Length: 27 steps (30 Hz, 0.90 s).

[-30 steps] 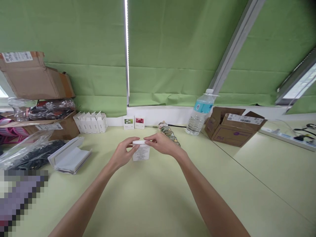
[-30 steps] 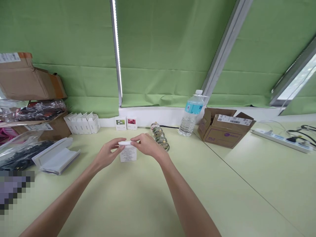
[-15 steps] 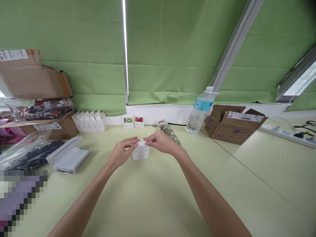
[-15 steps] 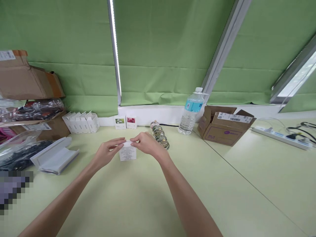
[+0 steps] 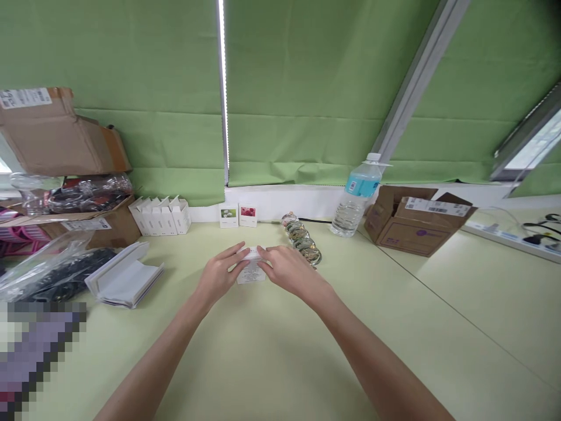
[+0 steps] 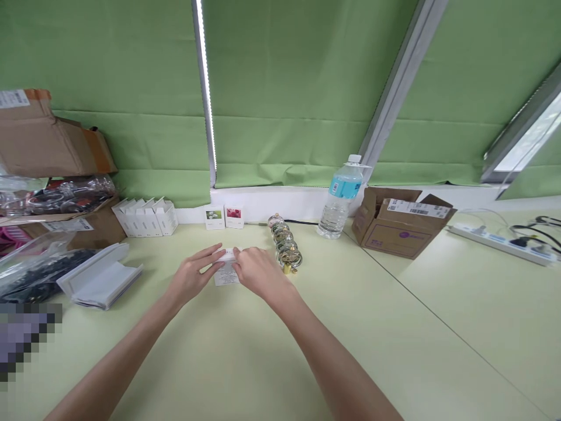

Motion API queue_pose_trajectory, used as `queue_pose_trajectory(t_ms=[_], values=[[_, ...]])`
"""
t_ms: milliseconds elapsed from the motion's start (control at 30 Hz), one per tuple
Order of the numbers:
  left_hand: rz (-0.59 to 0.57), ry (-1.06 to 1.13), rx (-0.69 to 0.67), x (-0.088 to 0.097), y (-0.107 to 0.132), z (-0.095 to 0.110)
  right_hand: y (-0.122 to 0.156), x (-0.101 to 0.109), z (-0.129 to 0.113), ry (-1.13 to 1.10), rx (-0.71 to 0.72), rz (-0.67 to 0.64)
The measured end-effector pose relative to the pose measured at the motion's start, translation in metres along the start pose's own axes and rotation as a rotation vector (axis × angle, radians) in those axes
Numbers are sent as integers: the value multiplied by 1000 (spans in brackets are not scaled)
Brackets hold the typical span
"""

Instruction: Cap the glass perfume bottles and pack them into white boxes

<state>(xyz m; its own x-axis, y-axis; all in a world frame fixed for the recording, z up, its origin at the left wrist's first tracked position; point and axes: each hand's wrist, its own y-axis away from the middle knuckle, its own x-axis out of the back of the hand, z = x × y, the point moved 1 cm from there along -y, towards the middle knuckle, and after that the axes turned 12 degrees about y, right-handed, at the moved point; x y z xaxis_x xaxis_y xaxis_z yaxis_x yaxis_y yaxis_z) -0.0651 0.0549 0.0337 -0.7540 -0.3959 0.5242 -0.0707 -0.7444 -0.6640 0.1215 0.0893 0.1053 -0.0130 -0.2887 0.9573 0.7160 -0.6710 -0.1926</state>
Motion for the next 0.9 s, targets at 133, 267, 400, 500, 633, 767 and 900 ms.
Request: queue_pose_trajectory(t_ms=[133,267,400,500,633,767,900], values=[[102,-102,-136,-7,4,-2,2,0,-4,32,-15,-22],[129,-104,-168,-12,6,-3,3,-1,-12,43,-43,-34],[171,-68,-93,-16,7,-1,2,-10,-27,28,-120,-74],[183,-111,-32,-17,6,6,0,-19,-39,-82,-171,-80],[173,-184,73,-15,6,16,-1,-26,-41,-338,-238,-96],[113,17,214,-12,8,23,-4,-30,-33,-550,-190,-139],[100,315,375,-11,10,21,-10,-40,-28,-649,-171,-114]])
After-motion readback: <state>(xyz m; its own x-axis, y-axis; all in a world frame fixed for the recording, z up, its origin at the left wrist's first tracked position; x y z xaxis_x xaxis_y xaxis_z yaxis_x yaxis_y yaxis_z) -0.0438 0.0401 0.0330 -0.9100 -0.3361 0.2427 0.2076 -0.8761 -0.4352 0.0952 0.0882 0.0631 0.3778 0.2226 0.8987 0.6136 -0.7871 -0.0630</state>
